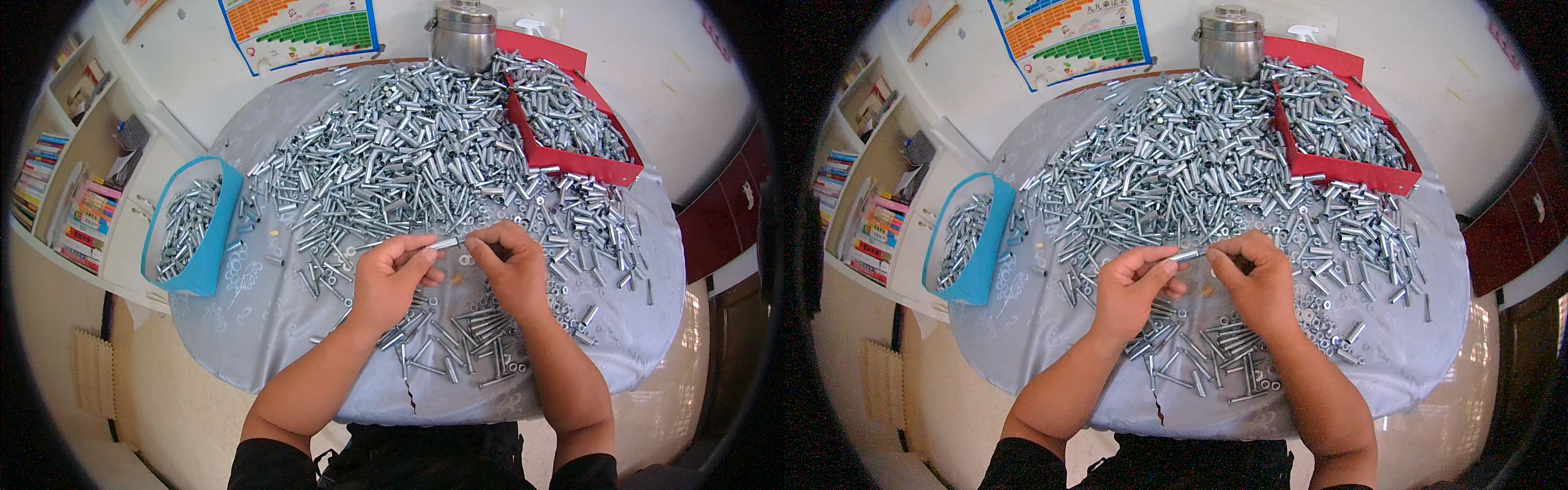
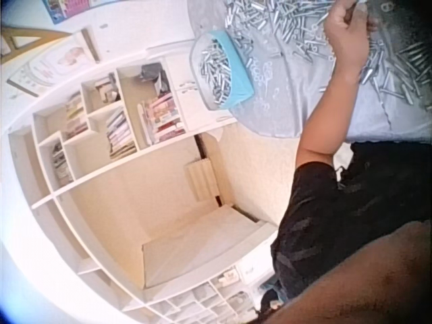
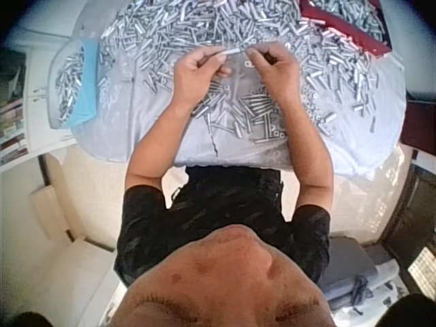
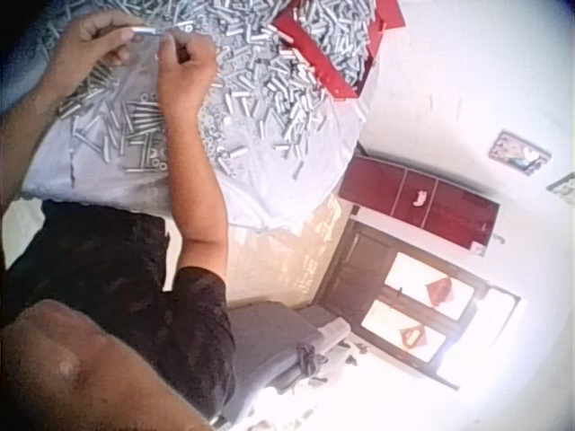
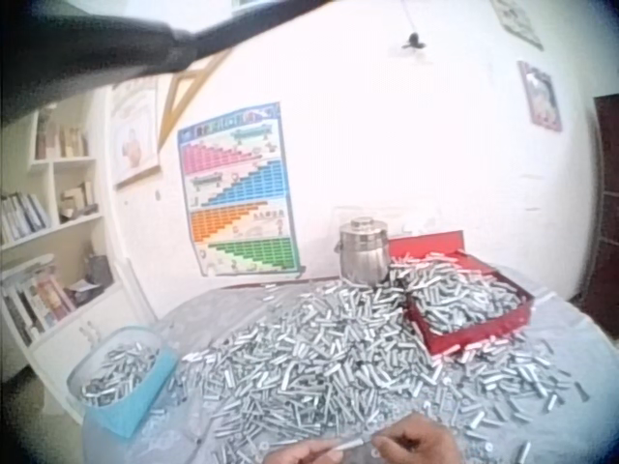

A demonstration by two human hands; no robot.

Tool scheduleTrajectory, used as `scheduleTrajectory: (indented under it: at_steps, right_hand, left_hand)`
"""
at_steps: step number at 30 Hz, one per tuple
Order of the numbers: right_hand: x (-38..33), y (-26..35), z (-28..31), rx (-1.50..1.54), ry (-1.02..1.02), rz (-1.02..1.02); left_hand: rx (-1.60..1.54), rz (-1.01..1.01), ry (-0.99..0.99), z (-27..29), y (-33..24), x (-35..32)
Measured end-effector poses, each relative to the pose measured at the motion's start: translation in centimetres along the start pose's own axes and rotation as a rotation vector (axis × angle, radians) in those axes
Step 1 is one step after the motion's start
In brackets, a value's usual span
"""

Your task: The person repeatedly picks up metal bolts and washers from a large pile on a table. They thread the washers onto the bolts by hand and place the assembled units into a red tray. The task involves continuous manual handling of small hardware components.

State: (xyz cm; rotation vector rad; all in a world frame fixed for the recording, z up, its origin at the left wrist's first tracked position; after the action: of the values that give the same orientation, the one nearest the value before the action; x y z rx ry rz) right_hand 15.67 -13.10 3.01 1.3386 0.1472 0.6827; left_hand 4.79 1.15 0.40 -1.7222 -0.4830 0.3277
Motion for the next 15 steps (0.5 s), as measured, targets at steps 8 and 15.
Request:
scheduleTrajectory:
  at_steps: [8, 15]
  right_hand:
    - [-0.1, -1.1, -0.2, 0.245, 0.024, -0.193]
    - [-0.1, -1.0, -0.5, 0.341, 0.11, -0.227]
  left_hand:
    - [-0.025, 0.013, 0.013, 0.2, 0.0, 0.1]
    - [-0.066, 0.035, 0.04, 0.0, -0.2, 0.1]
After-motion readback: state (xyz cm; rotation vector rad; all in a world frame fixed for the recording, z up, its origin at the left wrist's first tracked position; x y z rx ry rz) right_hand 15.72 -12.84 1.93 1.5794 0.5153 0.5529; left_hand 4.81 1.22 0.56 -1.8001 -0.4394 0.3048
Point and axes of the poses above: each hand's wrist, its own x-axis towards the middle knuckle, its own z-axis out of the back of the hand, y = z × x, the point moved 6 cm from there along x, towards the middle knuckle, and after that the axes turned 1 degree about -z, right-handed, at the moved point
